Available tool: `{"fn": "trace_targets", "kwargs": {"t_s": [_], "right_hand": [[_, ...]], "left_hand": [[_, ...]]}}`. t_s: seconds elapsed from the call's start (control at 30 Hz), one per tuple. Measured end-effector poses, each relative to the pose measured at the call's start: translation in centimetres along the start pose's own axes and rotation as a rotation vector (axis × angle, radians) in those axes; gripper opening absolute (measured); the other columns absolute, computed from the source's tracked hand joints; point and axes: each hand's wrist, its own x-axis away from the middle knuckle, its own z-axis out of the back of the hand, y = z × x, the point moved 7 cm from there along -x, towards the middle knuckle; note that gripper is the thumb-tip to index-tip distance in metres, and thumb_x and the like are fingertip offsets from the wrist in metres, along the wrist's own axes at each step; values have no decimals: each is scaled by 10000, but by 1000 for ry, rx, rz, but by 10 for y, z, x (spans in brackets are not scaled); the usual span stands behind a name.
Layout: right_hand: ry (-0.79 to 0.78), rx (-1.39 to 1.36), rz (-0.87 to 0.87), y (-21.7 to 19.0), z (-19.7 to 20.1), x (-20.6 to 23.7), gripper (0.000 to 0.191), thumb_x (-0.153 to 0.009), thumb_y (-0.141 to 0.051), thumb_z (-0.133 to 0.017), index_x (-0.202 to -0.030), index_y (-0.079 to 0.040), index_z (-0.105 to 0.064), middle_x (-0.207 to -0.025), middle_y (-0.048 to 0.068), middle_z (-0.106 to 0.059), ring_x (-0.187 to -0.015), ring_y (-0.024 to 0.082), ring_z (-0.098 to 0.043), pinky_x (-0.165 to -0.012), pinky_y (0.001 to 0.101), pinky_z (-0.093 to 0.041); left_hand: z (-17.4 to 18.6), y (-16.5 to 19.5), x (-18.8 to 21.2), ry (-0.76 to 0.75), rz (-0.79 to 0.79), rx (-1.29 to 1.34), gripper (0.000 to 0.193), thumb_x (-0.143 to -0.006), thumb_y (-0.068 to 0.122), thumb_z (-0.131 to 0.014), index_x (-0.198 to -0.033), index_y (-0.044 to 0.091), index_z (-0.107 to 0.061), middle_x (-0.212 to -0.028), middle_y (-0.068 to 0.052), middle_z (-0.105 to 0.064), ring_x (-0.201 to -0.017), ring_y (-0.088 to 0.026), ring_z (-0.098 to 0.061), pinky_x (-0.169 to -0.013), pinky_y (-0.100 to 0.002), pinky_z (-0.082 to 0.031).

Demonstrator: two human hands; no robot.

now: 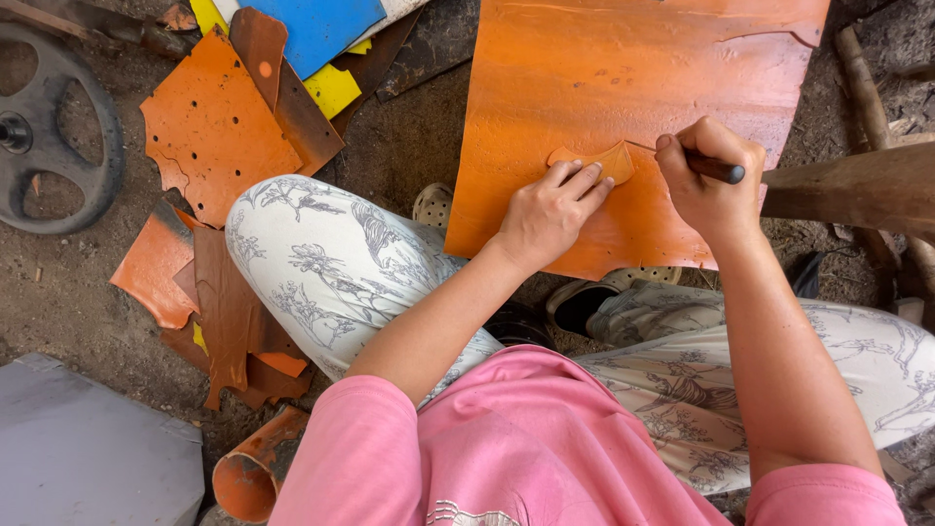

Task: The person uses a pointed tool to cut a curved shape out of an orange sheet of material. They hold the sheet steady with one hand and guide the tool with the other, separating the cut piece from the main sheet.

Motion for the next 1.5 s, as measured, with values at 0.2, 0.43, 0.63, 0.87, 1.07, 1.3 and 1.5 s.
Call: {"fn": "trace_targets", "kwargs": {"t_s": [0.2,0.43,0.63,0.87,1.07,1.3,1.5], "right_hand": [[-25,18,-21,-14,12,18,249,-1043,-36,-750,-850,-10,-594,-711,109,-636,-606,131,-599,-591,291,-465],[60,42,5,-26,16,39,256,-1015,-11,-745,-829,1,-570,-741,126,-656,-630,152,-613,-608,301,-478],[97,-33,-56,-23,14,47,238,-1055,-8,-716,-872,-2,-564,-800,121,-713,-749,143,-717,-668,270,-543],[166,-178,-75,-52,-17,78,130,-1054,-1,-672,-953,6,-589,-909,148,-737,-785,146,-723,-707,262,-579],[183,-166,-5,-72,-67,67,155,-1013,19,-711,-907,9,-599,-865,116,-698,-696,152,-620,-658,290,-505],[196,-120,71,-85,-79,51,192,-1008,16,-722,-894,4,-567,-871,135,-671,-702,192,-610,-660,317,-499],[176,-57,54,-78,-79,46,231,-991,9,-744,-848,5,-562,-772,146,-606,-639,205,-549,-610,338,-456]], "left_hand": [[2,2,-5,-12,-22,-3,280,-897,141,-618,-1144,129,-750,-1186,21,-669,-1104,-172,-629,-754,-283,-620],[-6,-6,-16,-73,-47,-8,226,-880,145,-634,-1026,217,-791,-942,44,-664,-914,-186,-632,-618,-310,-599],[-25,-25,-35,-167,-95,84,205,-865,169,-628,-930,271,-794,-905,34,-661,-889,-213,-649,-625,-370,-584],[-67,-47,-73,-545,-146,273,180,-831,194,-708,-968,280,-789,-1091,-11,-709,-1057,-293,-666,-803,-467,-555],[-86,-51,-84,-794,-170,205,314,-839,136,-697,-1060,340,-786,-1168,-26,-721,-1091,-283,-671,-844,-449,-555],[-78,-51,-87,-800,-140,228,254,-838,189,-710,-1035,326,-790,-1158,-27,-723,-1063,-280,-685,-828,-439,-565],[-81,-48,-86,-808,-118,211,215,-852,236,-700,-1024,324,-794,-1138,-28,-730,-1060,-268,-688,-799,-445,-569]]}}
